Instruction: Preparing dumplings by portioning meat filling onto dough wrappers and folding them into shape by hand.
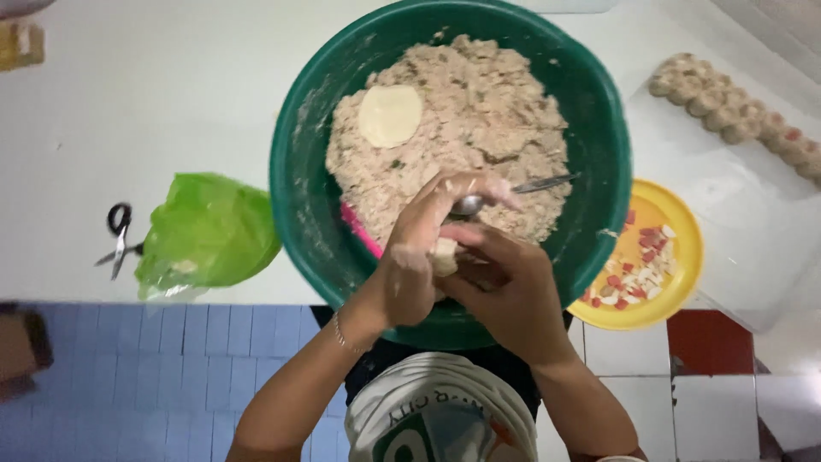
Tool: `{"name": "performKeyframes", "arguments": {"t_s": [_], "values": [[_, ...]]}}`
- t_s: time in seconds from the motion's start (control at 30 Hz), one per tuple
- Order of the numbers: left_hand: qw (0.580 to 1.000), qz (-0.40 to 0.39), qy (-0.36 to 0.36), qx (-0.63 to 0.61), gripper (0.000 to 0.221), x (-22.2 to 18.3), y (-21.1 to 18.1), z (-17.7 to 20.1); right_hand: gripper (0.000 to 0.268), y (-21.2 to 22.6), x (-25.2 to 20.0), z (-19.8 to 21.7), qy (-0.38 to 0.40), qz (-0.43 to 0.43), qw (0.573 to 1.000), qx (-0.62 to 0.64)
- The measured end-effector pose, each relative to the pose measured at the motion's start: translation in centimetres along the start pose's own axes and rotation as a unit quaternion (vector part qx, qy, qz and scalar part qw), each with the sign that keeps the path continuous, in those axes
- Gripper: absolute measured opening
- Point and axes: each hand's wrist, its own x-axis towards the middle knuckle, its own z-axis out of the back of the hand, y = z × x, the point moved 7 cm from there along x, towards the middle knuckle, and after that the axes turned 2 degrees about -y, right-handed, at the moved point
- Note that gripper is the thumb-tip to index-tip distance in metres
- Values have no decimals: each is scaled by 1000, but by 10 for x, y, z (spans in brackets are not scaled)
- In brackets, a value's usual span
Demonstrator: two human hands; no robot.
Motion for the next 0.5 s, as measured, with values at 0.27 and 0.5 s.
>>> {"name": "performKeyframes", "arguments": {"t_s": [0.27, 0.5], "values": [[985, -13, 43, 168, 94, -23, 4, 30, 40, -35, -15, 124, -76, 27, 990, 119], [971, 22, 221, 91, 120, -108, 196, 171, 36, -213, -21, 335, -255, -194, 925, -205]]}}
